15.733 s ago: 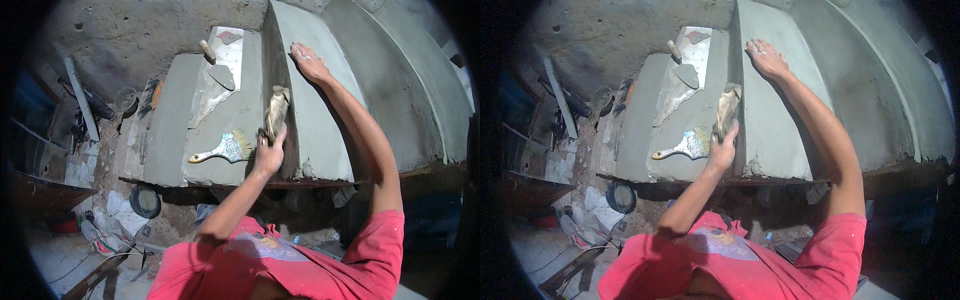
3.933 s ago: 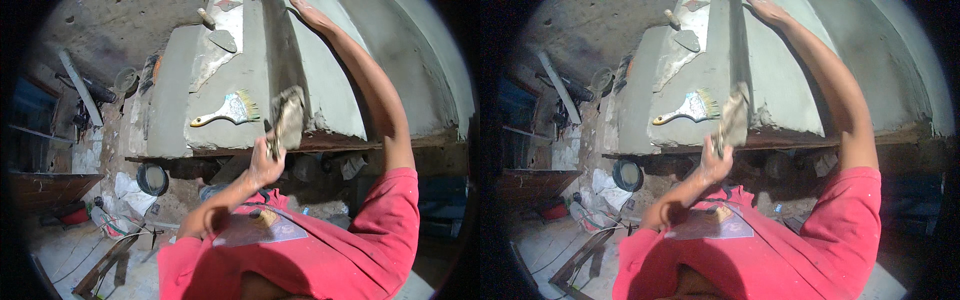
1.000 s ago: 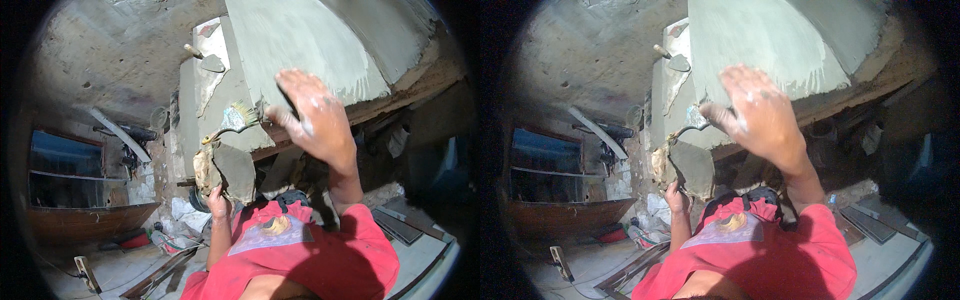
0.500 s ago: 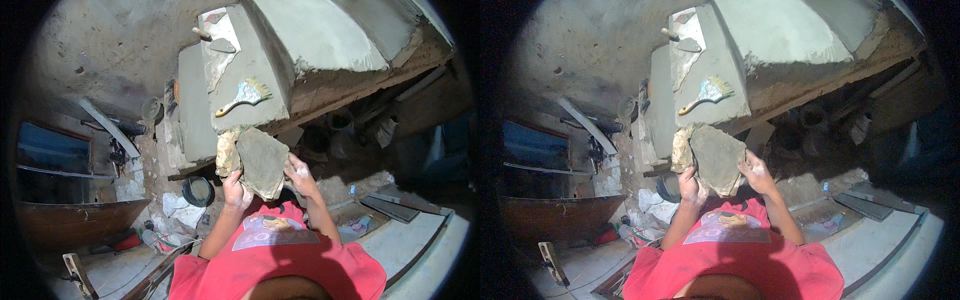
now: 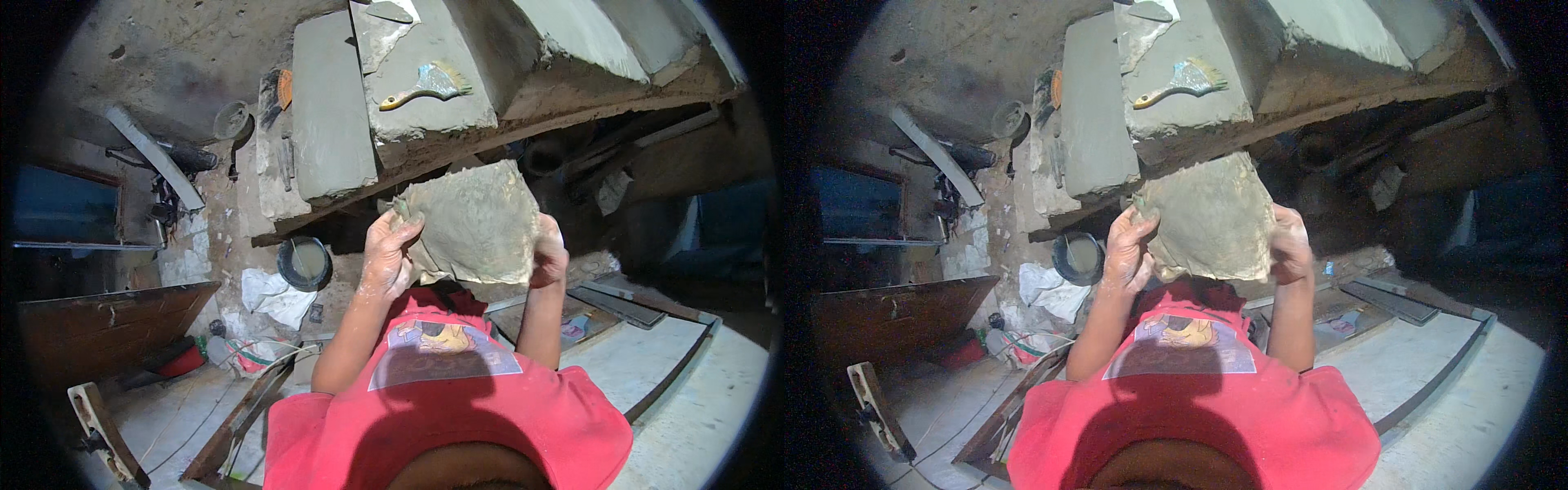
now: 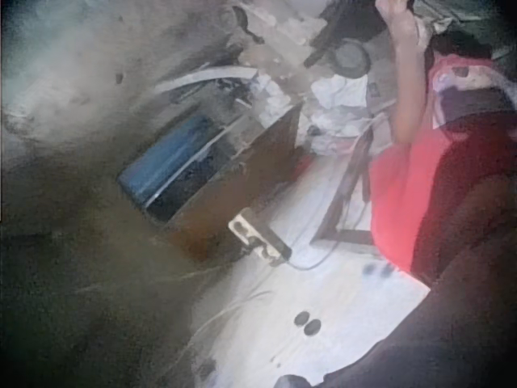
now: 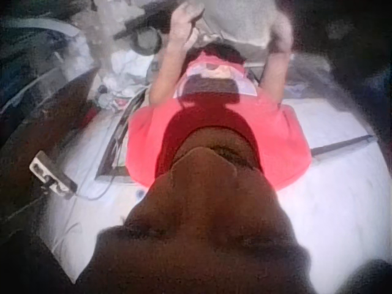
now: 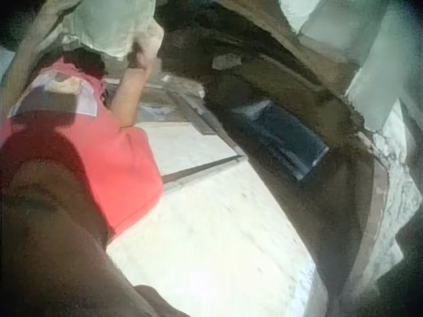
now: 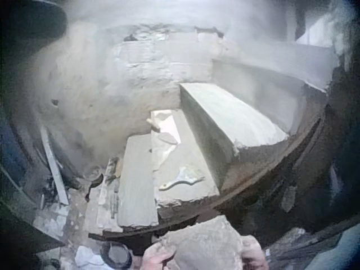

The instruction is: The person smooths freshly applied cement on a curved staircase using a brush and a cloth. They repeatedly wipe and rub the stair treads and risers to even out the surface, switching between tools as needed.

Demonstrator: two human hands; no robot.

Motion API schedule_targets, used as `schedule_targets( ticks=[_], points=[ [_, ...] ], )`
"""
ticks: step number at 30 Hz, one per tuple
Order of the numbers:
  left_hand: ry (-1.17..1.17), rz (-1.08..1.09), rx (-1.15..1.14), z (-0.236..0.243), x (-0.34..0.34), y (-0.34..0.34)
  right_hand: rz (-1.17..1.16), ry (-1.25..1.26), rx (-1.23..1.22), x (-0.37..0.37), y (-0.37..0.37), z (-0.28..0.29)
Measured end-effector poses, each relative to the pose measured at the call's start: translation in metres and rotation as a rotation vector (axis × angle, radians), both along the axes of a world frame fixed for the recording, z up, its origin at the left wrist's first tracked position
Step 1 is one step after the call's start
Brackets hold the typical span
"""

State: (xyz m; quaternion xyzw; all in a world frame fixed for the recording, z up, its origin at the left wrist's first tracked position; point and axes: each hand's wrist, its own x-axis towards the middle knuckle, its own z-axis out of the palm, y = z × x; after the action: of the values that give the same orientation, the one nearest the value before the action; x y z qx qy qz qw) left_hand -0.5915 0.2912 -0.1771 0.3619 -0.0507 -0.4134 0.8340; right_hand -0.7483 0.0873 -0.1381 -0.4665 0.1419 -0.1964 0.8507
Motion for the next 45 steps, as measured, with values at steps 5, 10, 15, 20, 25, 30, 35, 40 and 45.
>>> schedule_targets(
  ticks=[5, 10, 15, 20, 25, 30, 35, 40, 45],
  points=[
    [0.201, 0.078, -0.259, 0.033, -0.02, -0.05, -0.382, -0.356, 0.046, 0.008, 0.049, -0.044],
    [0.124, -0.073, -0.251, 0.058, -0.016, -0.094, -0.486, 0.01, -0.533, 0.002, -0.003, -0.051],
    [-0.375, -0.057, 0.023, 0.047, 0.051, -0.149, -0.888, 0.018, -0.915, 0.009, -0.101, 0.05],
    [-0.619, 0.175, 0.251, 0.041, 0.13, -0.242, -0.434, -0.054, -1.934, 0.086, -0.182, 0.169],
    [-0.475, 0.183, -0.029, 0.035, 0.156, -0.35, 0.1, 0.186, -1.982, 0.135, -0.282, 0.166],
    [-0.894, 0.401, -0.153, 0.014, 0.185, -0.41, 0.466, 0.004, -1.932, 0.216, -0.334, 0.158],
    [-0.897, 0.322, -0.051, -0.008, 0.211, -0.431, 0.125, 0.257, -1.908, 0.281, -0.364, 0.176],
    [-0.892, 0.298, -0.031, 0.003, 0.245, -0.44, 0.419, 0.362, -1.876, 0.254, -0.317, 0.177],
    [-0.844, 0.225, -0.027, 0.029, 0.27, -0.445, 0.087, 0.309, -1.892, 0.35, -0.382, 0.166]
  ],
)
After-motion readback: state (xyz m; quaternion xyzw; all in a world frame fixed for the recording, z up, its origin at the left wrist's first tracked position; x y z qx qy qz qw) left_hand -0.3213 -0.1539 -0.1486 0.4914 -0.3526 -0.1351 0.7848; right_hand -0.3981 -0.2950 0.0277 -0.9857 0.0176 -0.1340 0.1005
